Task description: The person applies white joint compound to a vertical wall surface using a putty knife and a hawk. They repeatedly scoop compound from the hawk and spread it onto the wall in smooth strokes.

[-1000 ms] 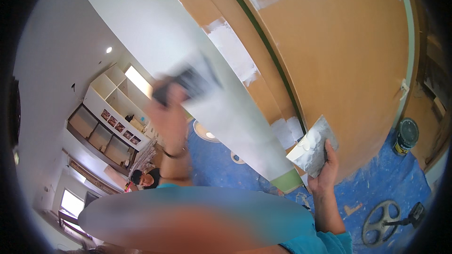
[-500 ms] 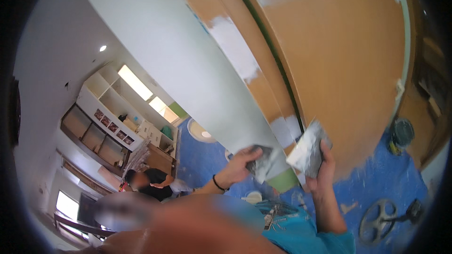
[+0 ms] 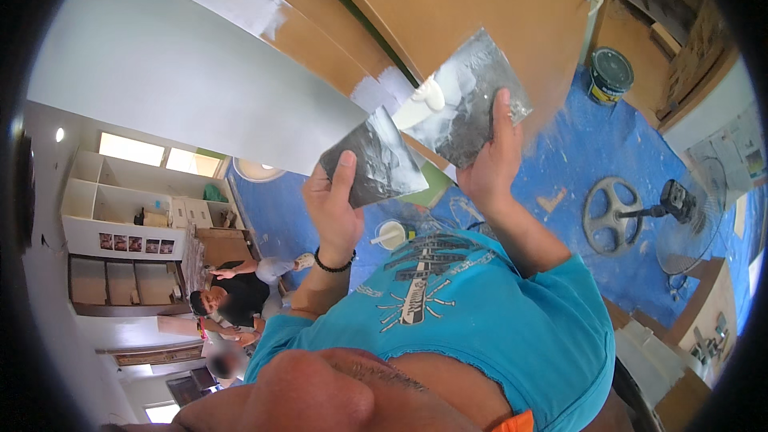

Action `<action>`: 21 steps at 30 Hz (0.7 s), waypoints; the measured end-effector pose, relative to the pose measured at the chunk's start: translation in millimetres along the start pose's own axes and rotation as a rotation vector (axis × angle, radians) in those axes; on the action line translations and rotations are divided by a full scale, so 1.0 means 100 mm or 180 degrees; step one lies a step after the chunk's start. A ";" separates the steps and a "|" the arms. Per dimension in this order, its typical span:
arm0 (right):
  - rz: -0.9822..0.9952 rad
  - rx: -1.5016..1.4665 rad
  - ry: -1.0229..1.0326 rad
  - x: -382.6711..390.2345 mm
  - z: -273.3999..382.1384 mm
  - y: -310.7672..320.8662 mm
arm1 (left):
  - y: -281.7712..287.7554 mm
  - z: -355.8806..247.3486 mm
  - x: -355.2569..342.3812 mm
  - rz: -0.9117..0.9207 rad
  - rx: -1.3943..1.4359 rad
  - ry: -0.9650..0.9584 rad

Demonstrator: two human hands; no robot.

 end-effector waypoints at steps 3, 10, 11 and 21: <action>-0.0012 0.0006 -0.0008 0.01 0.02 -0.02 | 0.05 0.01 0.01 -0.0084 -0.0035 -0.0118; 0.0106 0.0032 0.0012 0.06 0.09 0.04 | 0.10 0.03 0.00 -0.0022 -0.0050 -0.0173; 0.0072 0.0136 0.0020 0.06 0.10 0.05 | 0.07 0.02 0.00 0.0075 -0.0015 -0.0196; -0.0041 0.0220 -0.0071 0.11 0.09 0.14 | 0.04 0.08 0.05 0.0044 -0.0284 -0.0048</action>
Point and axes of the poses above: each hand's wrist, its own x-axis away from the middle knuckle, its own y-axis out of the back of the hand, z = x × y, the point moved 9 cm from there along -x, towards the middle knuckle, and after that the axes turned 12 degrees about z, right-handed, at the moved point
